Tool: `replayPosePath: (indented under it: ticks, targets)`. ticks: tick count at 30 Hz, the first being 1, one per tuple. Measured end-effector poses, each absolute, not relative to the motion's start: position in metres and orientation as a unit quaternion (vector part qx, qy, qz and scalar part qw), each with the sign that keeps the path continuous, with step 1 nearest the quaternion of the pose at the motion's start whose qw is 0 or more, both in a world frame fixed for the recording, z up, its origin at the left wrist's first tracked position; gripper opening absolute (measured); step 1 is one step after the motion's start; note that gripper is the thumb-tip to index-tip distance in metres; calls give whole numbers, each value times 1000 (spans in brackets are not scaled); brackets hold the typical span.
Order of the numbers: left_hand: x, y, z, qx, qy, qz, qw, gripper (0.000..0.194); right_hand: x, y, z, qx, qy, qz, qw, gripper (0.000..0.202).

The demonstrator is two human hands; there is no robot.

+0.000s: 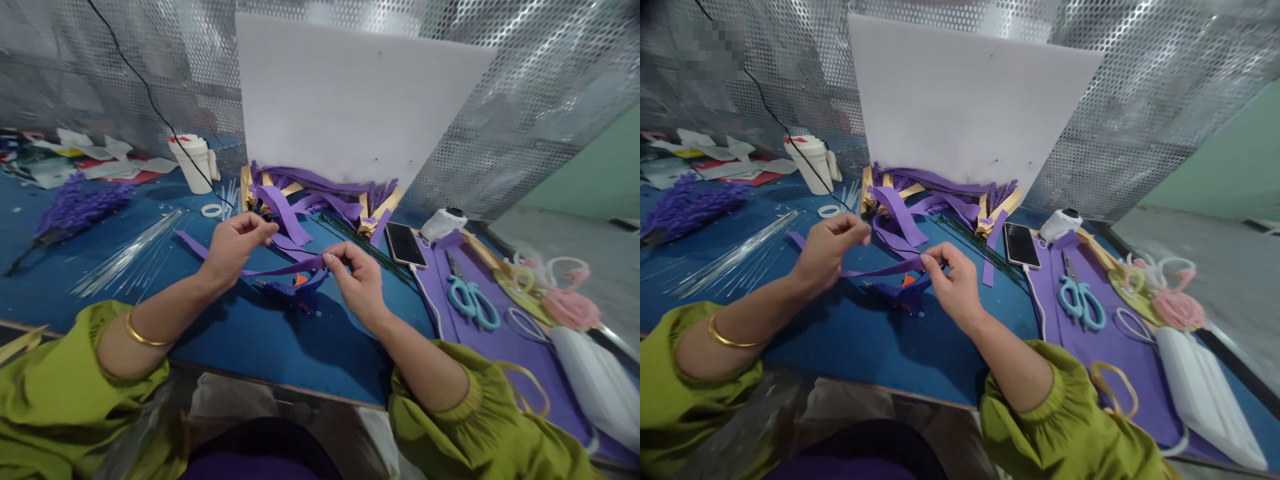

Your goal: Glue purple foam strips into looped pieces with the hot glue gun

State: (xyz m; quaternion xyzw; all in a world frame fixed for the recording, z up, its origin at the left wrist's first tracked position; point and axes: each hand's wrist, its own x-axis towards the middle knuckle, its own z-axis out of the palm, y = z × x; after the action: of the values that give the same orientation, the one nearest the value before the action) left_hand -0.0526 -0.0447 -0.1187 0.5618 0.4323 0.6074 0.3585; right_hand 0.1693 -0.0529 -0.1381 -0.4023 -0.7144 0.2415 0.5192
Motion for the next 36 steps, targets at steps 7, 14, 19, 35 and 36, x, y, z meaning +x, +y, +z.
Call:
replayPosePath:
  ticks: [7, 14, 19, 35, 36]
  targets:
    - [-53, -36, -124, 516, 447, 601, 415, 25, 171, -51, -139, -400, -716, 242, 518, 18]
    - [-51, -42, -117, 472, 416, 587, 510, 34, 171, -51, -141, -401, -720, 238, 514, 19]
    - [-53, -41, -120, 471, 432, 580, 504, 56, 170, -51, -141, -400, -721, 241, 513, 17]
    - [-54, -35, -124, 482, 482, 590, 433, 47, 170, -50, -142, -396, -721, 257, 507, 18]
    - [-55, -35, -124, 489, 484, 605, 401, 53, 170, -50, -143, -397, -721, 254, 507, 18]
